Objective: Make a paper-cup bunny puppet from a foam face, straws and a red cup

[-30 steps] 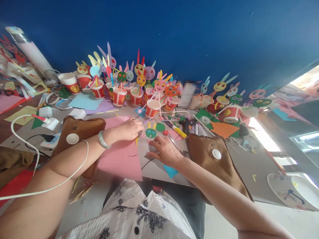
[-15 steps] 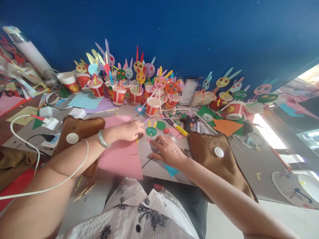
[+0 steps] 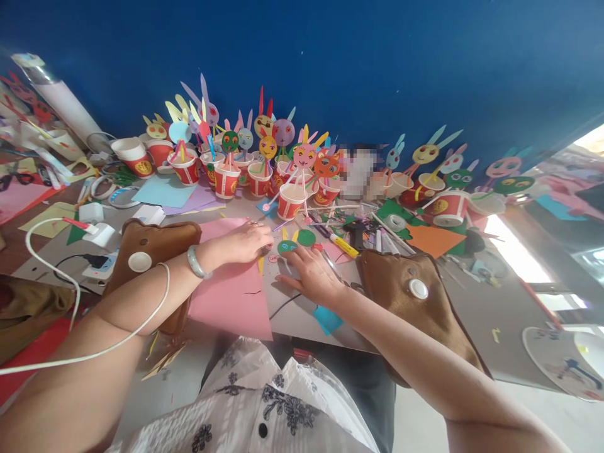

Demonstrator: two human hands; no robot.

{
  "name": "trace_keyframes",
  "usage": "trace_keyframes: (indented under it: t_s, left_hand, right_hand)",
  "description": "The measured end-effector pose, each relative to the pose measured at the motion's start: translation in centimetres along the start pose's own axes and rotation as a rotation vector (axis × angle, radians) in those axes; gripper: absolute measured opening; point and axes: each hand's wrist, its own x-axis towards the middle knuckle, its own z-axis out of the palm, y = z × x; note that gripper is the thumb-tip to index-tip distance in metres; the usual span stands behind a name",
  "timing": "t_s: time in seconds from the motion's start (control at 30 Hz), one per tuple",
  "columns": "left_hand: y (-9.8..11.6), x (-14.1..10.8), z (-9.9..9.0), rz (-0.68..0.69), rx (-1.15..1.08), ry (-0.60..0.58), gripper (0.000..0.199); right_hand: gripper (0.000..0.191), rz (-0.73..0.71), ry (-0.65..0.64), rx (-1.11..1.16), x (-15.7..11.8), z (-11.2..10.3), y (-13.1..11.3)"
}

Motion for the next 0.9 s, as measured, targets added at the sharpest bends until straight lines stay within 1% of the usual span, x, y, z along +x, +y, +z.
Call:
trace_keyframes:
  t_s: [0.07, 0.13, 0.27, 0.37, 0.43, 0.57, 0.67, 0.77, 0.9]
  left_hand:
    - [0.2, 0.0, -0.5, -0.026, -0.016, -0.003, 0.021]
    - [0.4, 0.2, -1.0, -0.032, -0.041, -0.023, 0.021]
    - [0.4, 0.4, -1.4, 0.048, -0.125, -0.112, 0.028]
    - [0.4, 0.4, -1.3, 0.123, -0.180, -0.128, 0.033]
    - [0.4, 0.4, -1.2, 0.150, -0.202, -0.127, 0.034]
    - [0.2, 0.4, -0.9, 0.154, -0.186, -0.158, 0.034]
    - [0.2, 0.5, -0.9, 0.129, -0.141, -0.159, 0.031]
    - [0.2, 0.4, -0.9, 0.096, -0.089, -0.141, 0.026]
    - [-0.1, 0.3, -0.5, 0.025, -0.012, -0.072, 0.022]
  right_hand:
    - [0.041, 0.086, 0.066, 0.039, 0.0, -0.2, 0.5]
    - [0.037, 0.157, 0.111, 0.056, 0.0, -0.2, 1.1]
    - [0.042, 0.200, 0.118, 0.063, 0.8, -0.1, 2.1]
    - [0.048, 0.205, 0.088, 0.040, 1.9, -0.1, 2.2]
    - [0.051, 0.201, 0.045, 0.009, 2.8, -0.3, 2.2]
    - [0.059, 0.184, -0.063, -0.032, 4.1, -1.0, 2.2]
    - [0.061, 0.161, -0.095, -0.017, 4.4, -1.2, 2.6]
    - [0.055, 0.142, -0.076, -0.013, 4.1, -1.2, 2.8]
    - [0.034, 0.127, -0.024, -0.026, 2.9, -1.0, 2.8]
